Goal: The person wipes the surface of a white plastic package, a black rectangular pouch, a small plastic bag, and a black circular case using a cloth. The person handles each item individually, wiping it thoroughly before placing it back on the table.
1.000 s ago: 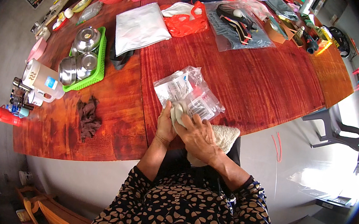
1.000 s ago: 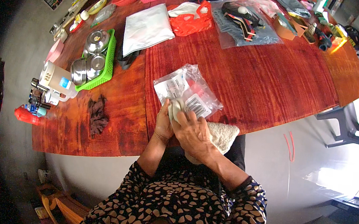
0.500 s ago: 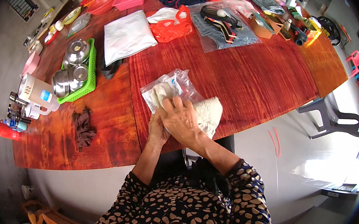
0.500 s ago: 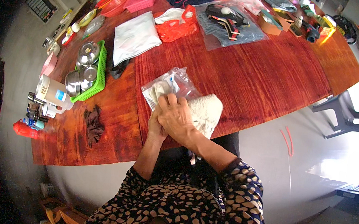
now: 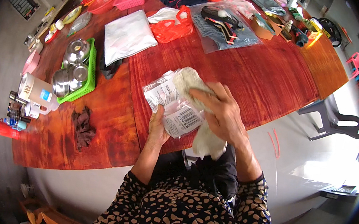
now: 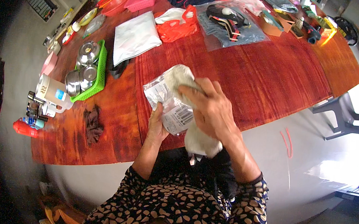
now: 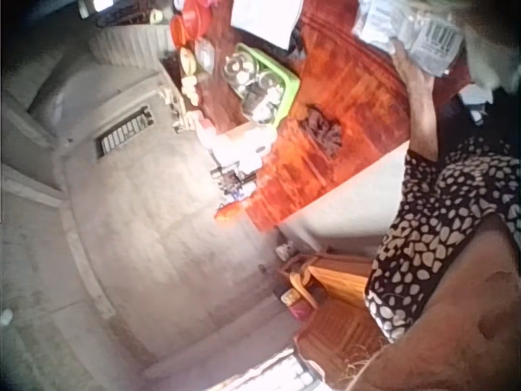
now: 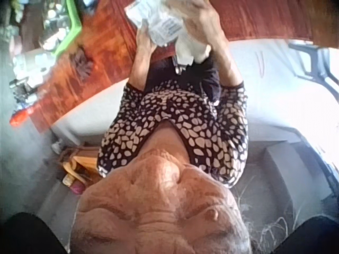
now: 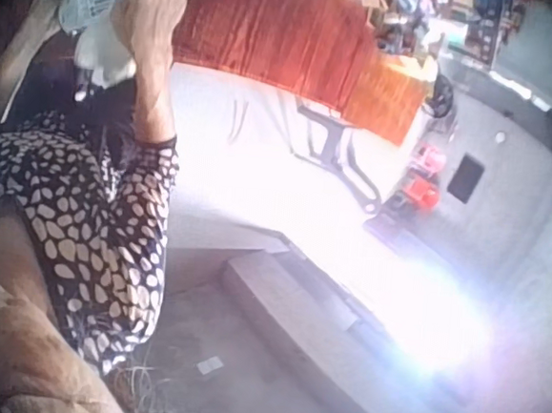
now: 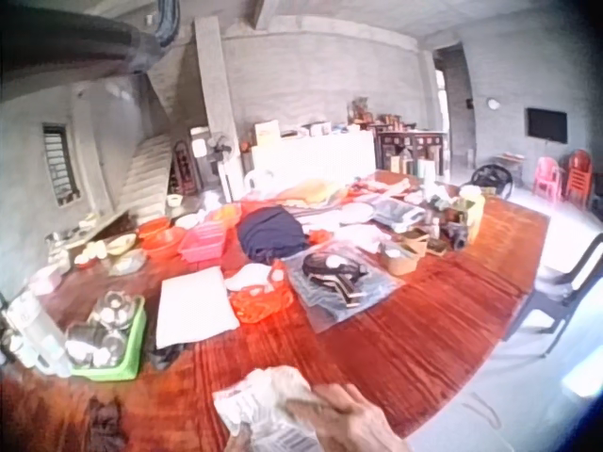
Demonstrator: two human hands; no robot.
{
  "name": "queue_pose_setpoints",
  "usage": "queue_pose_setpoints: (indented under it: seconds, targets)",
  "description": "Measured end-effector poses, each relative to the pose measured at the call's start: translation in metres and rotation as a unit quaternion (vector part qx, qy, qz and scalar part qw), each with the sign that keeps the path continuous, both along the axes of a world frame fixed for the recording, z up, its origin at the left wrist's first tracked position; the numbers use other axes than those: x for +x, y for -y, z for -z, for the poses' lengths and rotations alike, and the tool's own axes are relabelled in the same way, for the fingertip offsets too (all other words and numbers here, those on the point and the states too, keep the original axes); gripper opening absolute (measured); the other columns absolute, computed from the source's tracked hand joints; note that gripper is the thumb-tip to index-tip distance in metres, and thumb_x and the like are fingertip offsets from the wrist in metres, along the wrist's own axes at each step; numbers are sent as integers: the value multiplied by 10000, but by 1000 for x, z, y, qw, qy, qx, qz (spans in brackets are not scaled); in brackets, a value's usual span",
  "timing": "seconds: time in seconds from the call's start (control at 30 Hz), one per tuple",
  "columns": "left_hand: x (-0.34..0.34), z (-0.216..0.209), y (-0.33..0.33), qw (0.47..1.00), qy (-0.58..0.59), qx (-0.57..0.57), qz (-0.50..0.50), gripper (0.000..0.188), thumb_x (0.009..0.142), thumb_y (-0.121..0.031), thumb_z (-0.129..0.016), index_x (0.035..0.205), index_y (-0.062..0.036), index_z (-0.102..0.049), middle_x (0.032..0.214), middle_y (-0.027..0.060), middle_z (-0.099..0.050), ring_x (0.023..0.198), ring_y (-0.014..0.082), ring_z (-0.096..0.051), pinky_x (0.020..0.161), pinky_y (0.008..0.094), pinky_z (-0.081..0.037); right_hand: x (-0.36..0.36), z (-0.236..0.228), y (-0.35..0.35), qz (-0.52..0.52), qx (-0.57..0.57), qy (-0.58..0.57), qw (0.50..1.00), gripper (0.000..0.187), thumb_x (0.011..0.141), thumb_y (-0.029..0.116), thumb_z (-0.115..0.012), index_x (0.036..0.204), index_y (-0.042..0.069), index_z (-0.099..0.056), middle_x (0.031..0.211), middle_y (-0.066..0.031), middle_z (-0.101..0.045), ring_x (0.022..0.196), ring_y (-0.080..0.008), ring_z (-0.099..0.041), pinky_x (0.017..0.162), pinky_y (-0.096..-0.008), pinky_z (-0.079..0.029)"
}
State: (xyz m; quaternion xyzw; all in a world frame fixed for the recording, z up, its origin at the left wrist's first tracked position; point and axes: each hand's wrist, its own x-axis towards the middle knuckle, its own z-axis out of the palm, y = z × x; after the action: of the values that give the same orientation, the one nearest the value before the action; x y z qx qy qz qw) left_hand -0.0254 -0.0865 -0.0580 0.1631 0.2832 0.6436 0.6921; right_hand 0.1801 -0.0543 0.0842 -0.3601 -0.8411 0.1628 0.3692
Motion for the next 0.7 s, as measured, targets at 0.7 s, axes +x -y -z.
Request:
queue_pose_setpoints:
  seconds: [0.7]
  targets:
    - [-8, 7, -5, 994, -78, -66, -25, 386, 953, -334, -575, 1202, -41, -531, 1090, 112, -646, 923, 223, -668, 757, 385, -587, 65, 36, 6, 97, -165, 91, 977, 484, 734, -44, -558, 1174, 146, -624, 1158, -118, -571, 1045, -326, -588, 823, -412, -521]
